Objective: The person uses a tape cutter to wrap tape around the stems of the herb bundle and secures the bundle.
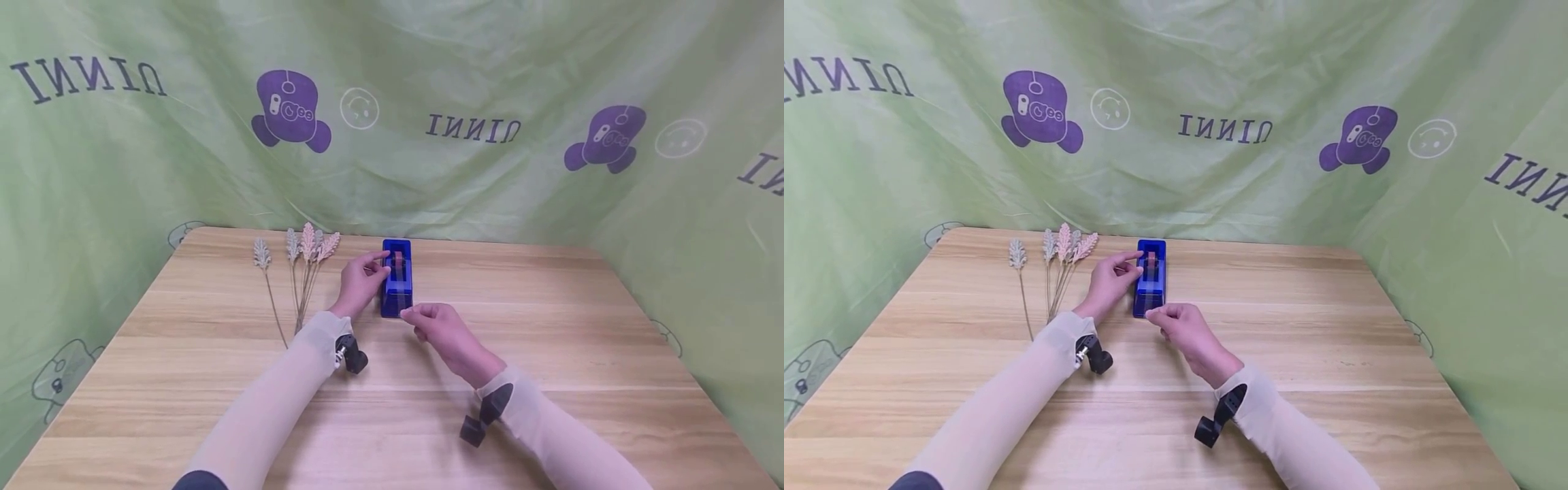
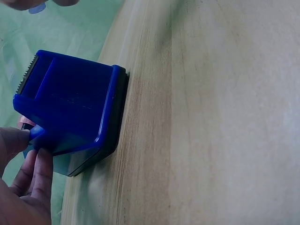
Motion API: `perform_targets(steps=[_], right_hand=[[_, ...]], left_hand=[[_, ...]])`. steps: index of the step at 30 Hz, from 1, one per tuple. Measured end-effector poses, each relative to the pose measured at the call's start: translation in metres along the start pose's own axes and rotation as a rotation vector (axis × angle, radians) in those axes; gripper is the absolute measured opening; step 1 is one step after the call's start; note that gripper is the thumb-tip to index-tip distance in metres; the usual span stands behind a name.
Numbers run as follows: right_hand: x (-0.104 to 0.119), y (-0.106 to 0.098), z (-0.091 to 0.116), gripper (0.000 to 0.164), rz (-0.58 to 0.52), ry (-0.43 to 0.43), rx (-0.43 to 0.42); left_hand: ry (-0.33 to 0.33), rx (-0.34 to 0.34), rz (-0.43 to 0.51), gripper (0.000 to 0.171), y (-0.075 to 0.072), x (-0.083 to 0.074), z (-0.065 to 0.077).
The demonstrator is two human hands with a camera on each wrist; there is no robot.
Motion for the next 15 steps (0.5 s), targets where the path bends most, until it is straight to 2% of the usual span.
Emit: perform_targets(steps=[7,15], right_hand=[[0.002,0.002,0.01,0.022,-0.006,-0.034,0.02],[-0.002,0.002,0.018,0.026,-0.01,-0.022,0.021]], left_hand=[[0.008,0.0,-0.007,0.036,0.0,0.0,0.0],[0.003,0.0,-0.018,0.037,0.0,-0.001,0.0]])
Point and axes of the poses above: each hand's wrist, its own z-axis away from the middle knuckle, its own y-axis out of the palm, x = y × z, the point moved 10 cm from there along -z, towards the middle knuckle, and after that the axes turned 11 degrees about -z, right-handed, at the moved point
